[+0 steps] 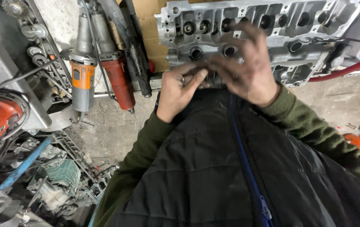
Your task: Installing valves and keepers into a cylinder head using a hammer and specialized tools.
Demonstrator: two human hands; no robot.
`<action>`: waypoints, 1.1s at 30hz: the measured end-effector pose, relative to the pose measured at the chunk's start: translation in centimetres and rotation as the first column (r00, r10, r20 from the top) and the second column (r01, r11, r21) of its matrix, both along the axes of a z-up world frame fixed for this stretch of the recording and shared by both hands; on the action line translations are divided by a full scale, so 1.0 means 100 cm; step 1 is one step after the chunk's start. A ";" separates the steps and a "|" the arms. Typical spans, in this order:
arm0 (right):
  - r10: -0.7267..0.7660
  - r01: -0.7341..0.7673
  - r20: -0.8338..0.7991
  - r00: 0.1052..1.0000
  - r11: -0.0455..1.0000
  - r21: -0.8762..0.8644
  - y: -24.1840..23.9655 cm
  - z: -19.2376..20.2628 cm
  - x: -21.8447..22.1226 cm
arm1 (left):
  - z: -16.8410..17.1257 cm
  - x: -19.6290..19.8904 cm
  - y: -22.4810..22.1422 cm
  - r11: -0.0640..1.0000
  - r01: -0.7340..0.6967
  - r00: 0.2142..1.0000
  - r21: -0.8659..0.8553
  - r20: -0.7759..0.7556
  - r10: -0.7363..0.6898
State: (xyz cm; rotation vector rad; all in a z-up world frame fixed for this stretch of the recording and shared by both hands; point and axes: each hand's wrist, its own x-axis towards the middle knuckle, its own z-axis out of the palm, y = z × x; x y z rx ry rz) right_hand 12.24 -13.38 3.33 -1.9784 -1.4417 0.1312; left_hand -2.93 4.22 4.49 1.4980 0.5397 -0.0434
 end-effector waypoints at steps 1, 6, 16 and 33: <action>-0.056 0.056 -0.025 0.998 0.998 -0.008 -0.002 -0.007 0.005 | -0.001 0.002 0.000 0.996 -0.055 0.998 -0.075 0.026 0.057; -0.157 0.179 0.138 0.978 0.969 -0.168 0.026 -0.014 0.020 | 0.000 0.004 0.008 0.975 -0.194 0.977 -0.105 0.066 0.202; -0.190 0.263 0.231 0.954 0.900 -0.346 0.043 -0.039 0.021 | 0.011 0.004 0.040 0.932 -0.194 0.979 0.307 0.118 0.165; -0.120 0.096 -0.118 0.986 0.977 -0.191 0.012 0.031 0.031 | 0.005 0.034 0.060 0.688 -0.097 0.958 0.719 0.255 -0.131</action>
